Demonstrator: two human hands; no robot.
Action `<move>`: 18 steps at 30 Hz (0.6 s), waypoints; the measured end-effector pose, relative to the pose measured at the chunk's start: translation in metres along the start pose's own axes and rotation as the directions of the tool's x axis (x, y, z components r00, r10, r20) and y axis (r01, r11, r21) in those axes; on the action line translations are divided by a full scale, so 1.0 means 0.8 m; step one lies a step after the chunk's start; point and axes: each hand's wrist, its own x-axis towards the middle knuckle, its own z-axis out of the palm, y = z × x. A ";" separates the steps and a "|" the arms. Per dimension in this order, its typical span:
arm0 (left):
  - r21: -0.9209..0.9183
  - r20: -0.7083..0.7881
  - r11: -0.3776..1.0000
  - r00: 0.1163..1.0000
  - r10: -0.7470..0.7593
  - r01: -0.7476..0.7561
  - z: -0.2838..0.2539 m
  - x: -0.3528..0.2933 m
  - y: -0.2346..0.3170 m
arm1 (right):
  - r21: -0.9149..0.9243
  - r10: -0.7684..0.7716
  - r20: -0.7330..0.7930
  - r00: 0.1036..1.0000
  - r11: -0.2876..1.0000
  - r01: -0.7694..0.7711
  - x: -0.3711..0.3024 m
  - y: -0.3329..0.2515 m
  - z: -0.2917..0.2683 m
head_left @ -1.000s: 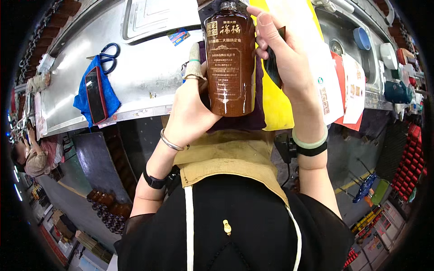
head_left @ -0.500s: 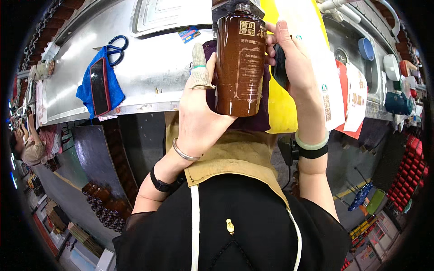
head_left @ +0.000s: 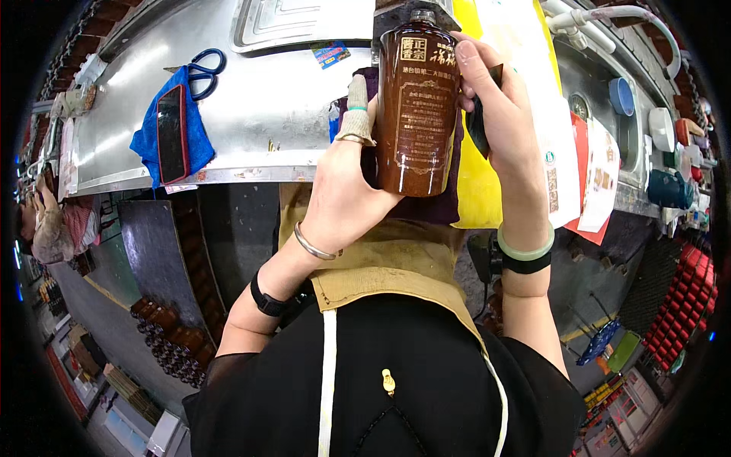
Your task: The recorder is applying labels to brown plastic bottles in an industrial setting.
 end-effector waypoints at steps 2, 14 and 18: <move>-0.065 -0.035 0.998 0.999 0.026 -0.028 0.004 -0.002 -0.006 | -0.068 -0.035 0.004 0.999 0.997 0.035 0.001 0.000 -0.001; -0.531 0.036 0.825 0.977 -0.208 0.195 0.019 -0.009 0.008 | -0.110 -0.090 0.041 0.995 0.990 0.094 0.000 0.006 -0.002; -0.546 0.011 0.819 0.979 -0.204 0.177 0.021 -0.009 0.009 | -0.139 -0.091 0.042 0.995 0.986 0.096 0.000 0.005 -0.002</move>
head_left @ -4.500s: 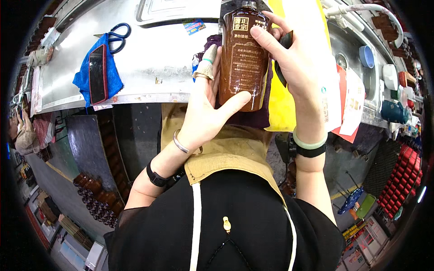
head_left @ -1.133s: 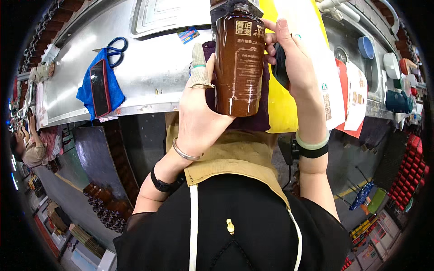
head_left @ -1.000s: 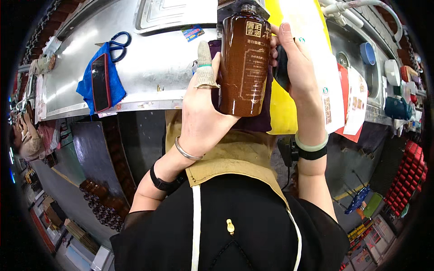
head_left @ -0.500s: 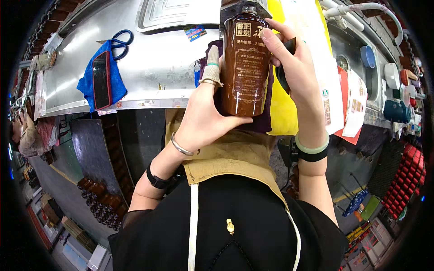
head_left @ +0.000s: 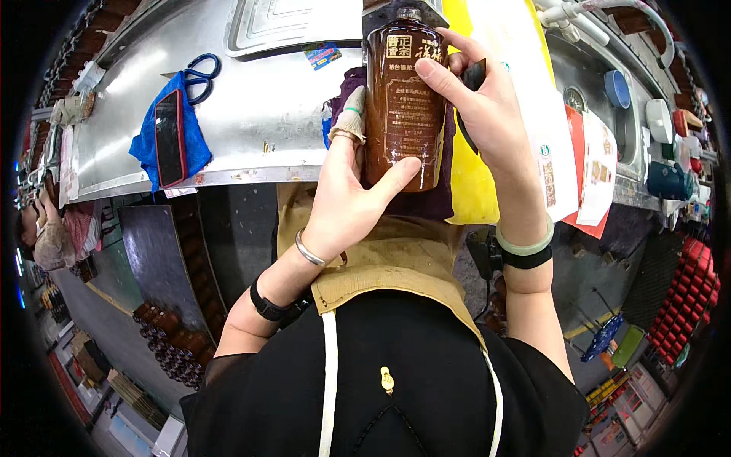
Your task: The recorder is applying labels to brown plastic bottles in an industrial setting.
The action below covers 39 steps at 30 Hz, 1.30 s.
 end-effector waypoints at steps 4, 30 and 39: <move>-0.005 0.009 1.000 1.000 -0.013 0.013 0.000 0.000 0.003 | 0.017 -0.005 0.000 1.000 1.000 0.005 0.000 0.003 0.000; 0.069 -0.030 0.997 0.999 0.024 -0.022 0.005 -0.003 -0.002 | -0.272 -0.452 0.251 0.856 0.816 0.510 0.011 -0.066 -0.061; -0.160 0.051 0.984 0.997 -0.065 0.072 -0.020 0.001 0.006 | -0.457 -0.737 0.447 0.507 0.299 0.838 -0.065 -0.020 -0.047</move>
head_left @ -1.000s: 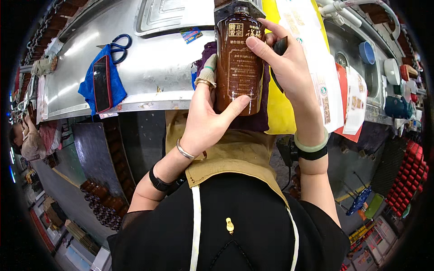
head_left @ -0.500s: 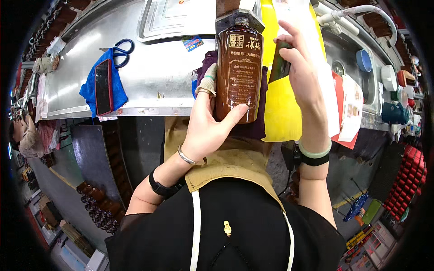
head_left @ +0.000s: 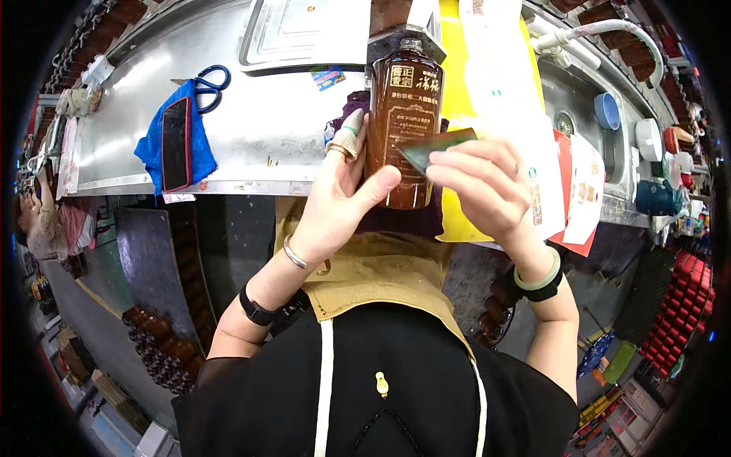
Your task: The recorder is applying labels to brown plastic bottles in an industrial setting.
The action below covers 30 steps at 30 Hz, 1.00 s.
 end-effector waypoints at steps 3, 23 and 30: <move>0.095 -0.001 0.993 0.997 0.071 -0.071 -0.011 0.009 0.008 | 0.110 -0.165 0.129 0.978 0.982 0.151 -0.016 -0.033 -0.004; 0.089 -0.222 0.991 0.968 0.116 -0.099 -0.030 0.013 0.033 | -0.131 -0.313 0.055 0.948 0.939 0.317 0.056 0.047 0.031; 0.106 -0.147 0.992 0.986 0.078 -0.062 -0.028 0.020 0.025 | 0.154 0.349 -0.165 0.923 0.933 -0.326 0.048 0.036 0.042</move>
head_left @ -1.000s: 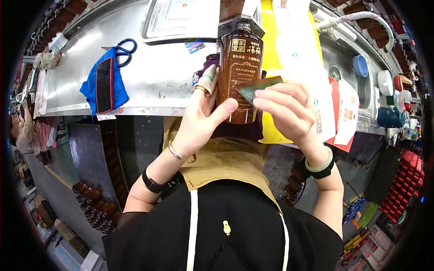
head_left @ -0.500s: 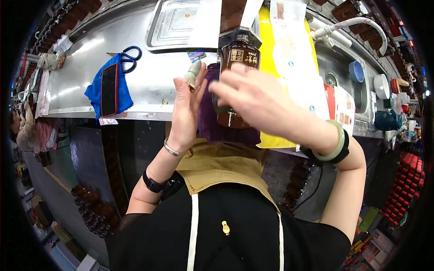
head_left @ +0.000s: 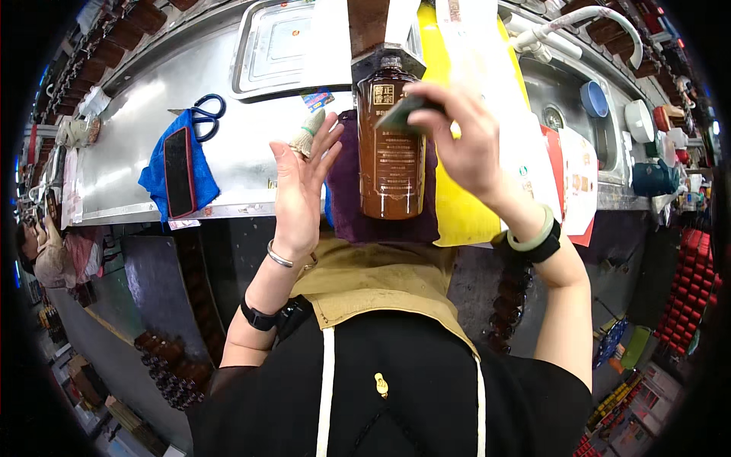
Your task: The recorder is applying labels to brown plastic bottles in an industrial setting.
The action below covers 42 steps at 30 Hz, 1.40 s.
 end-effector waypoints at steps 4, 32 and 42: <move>0.039 0.122 0.999 0.992 -0.012 0.007 0.004 -0.003 -0.013 | -0.313 -0.285 -0.076 0.955 0.917 0.249 0.015 0.043 -0.018; 0.633 0.151 0.641 0.881 0.448 -0.435 0.013 -0.035 -0.055 | -0.227 -0.249 0.235 0.939 0.926 0.303 0.047 -0.014 -0.006; 0.704 0.214 0.581 0.903 0.373 -0.408 -0.005 -0.038 -0.060 | 0.022 -0.330 0.363 0.872 0.938 0.346 0.015 -0.029 -0.009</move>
